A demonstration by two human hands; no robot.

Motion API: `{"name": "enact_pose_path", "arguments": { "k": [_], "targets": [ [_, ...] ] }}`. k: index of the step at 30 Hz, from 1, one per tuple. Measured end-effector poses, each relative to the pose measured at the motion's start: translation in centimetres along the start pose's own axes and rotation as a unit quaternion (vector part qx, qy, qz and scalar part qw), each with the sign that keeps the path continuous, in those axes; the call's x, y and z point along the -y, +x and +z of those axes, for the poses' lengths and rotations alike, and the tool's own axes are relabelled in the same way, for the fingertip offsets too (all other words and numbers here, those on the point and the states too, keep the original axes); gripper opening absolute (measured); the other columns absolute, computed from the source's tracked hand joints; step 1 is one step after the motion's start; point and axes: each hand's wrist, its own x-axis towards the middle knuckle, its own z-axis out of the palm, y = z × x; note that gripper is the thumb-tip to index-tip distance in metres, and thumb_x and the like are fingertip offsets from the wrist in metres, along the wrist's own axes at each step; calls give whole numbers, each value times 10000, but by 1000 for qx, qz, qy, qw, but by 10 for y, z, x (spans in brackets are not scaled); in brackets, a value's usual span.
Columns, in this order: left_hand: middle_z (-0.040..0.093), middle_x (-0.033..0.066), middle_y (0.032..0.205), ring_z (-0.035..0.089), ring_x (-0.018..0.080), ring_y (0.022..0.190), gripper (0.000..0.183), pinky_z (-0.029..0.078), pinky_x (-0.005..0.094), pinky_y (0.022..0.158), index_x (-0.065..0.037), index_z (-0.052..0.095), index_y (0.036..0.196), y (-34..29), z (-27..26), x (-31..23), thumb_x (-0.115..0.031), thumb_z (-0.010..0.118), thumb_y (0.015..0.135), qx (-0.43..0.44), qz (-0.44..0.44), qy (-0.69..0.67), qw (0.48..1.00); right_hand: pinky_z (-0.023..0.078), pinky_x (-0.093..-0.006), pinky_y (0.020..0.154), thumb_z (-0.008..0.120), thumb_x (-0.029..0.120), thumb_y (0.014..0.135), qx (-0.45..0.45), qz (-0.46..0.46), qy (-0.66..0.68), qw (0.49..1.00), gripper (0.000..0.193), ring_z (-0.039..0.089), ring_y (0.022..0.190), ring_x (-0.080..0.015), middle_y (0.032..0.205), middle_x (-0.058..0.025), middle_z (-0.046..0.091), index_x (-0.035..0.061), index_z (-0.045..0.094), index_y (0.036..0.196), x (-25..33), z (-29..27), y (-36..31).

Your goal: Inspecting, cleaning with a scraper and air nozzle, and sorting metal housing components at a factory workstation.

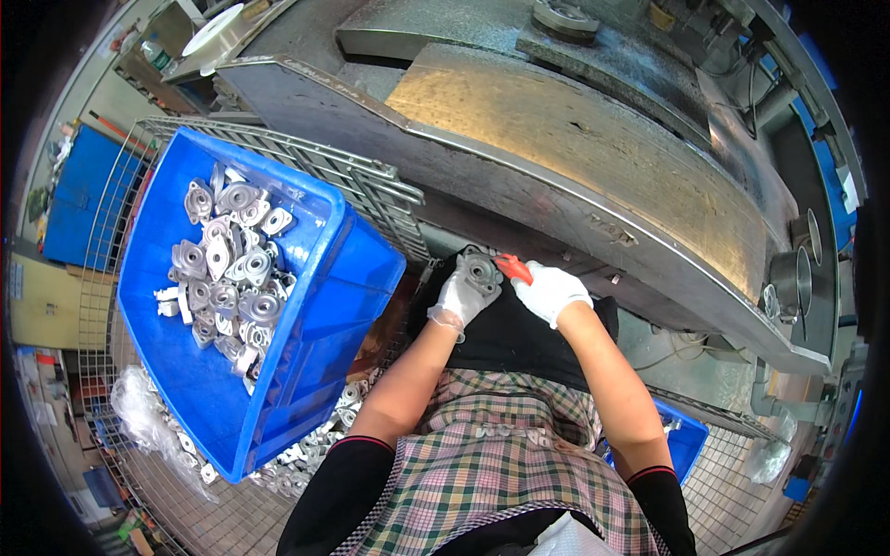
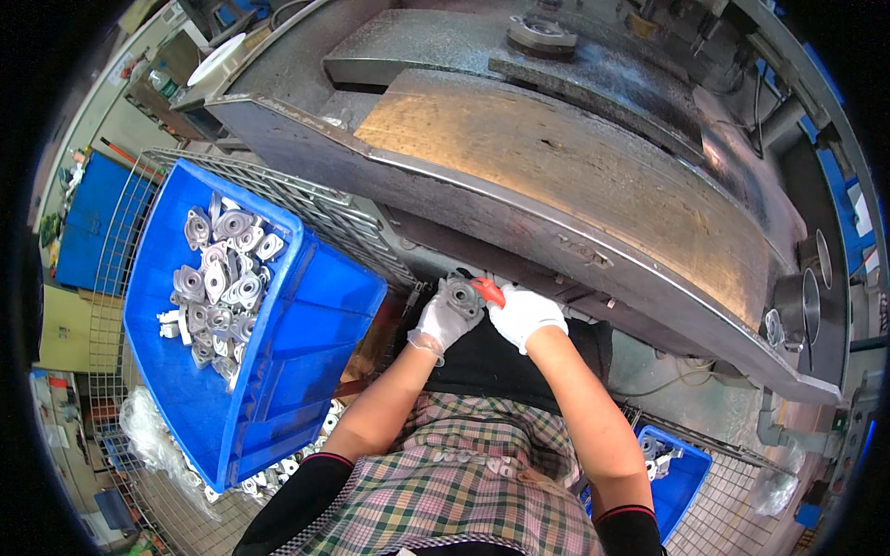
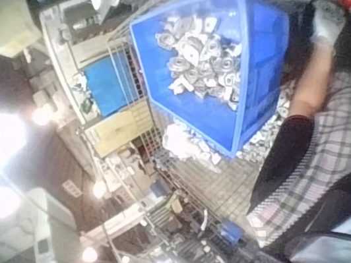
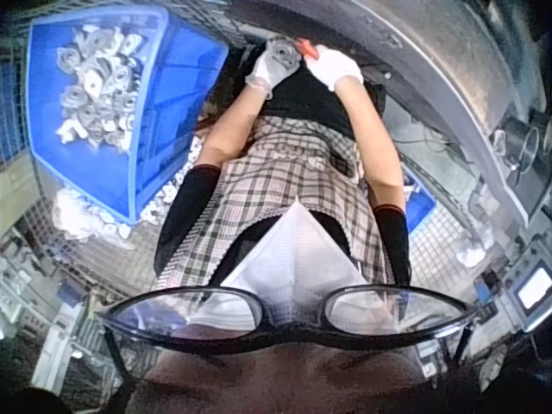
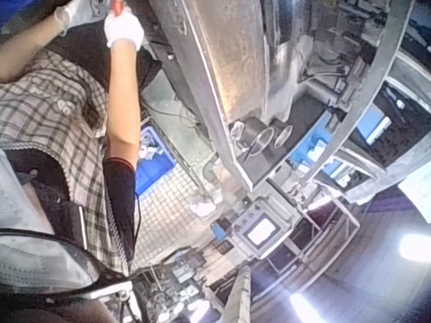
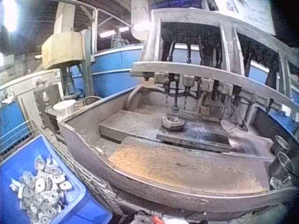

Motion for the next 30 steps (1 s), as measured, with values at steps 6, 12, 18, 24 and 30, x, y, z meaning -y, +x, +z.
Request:
{"name": "enact_pose_path", "arguments": {
  "k": [6, 12, 18, 24, 30],
  "targets": [
    [613, 58, 1336, 548, 286, 1235, 551, 353, 525, 1083, -193, 552, 1348, -1, -2, 1, -607, 478, 992, 5, 9, 20, 1000, 521, -484, 897, 468, 467, 957, 10, 2, 4, 1000, 464, 677, 1016, -399, 1096, -207, 702, 93, 612, 1193, -1, 1, -1],
    [518, 87, 1459, 439, 305, 1366, 571, 281, 565, 1146, -189, 491, 1421, 0, -2, -1, -585, 446, 1011, -17, 4, 14, 1000, 524, -482, 884, 455, 458, 964, -1, -4, 3, 1000, 452, 681, 992, -402, 1065, -206, 708, 91, 600, 1183, -2, 2, -5],
    [614, 71, 1293, 546, 314, 1229, 520, 400, 554, 1064, -207, 570, 1313, 3, -2, -1, -602, 425, 1008, 3, 19, -14, 1000, 533, -492, 829, 460, 452, 970, 43, 1, -11, 999, 422, 693, 905, -398, 990, -190, 718, 97, 574, 1168, -13, -1, -37],
    [653, 118, 1195, 606, 369, 1114, 552, 448, 543, 1011, -148, 579, 1286, 1, 0, 0, -601, 437, 1003, 14, 17, 24, 999, 535, -485, 816, 470, 446, 975, 51, 22, -16, 998, 405, 698, 889, -383, 959, -181, 721, 102, 574, 1163, -22, 1, -64],
    [664, 112, 1177, 611, 379, 1091, 539, 458, 541, 984, -156, 594, 1270, 2, -2, 0, -597, 440, 1001, 20, 17, 12, 1000, 541, -484, 803, 467, 446, 976, 31, 10, -17, 999, 413, 705, 857, -379, 935, -175, 725, 103, 575, 1179, -31, 11, -63]
  ]
}}
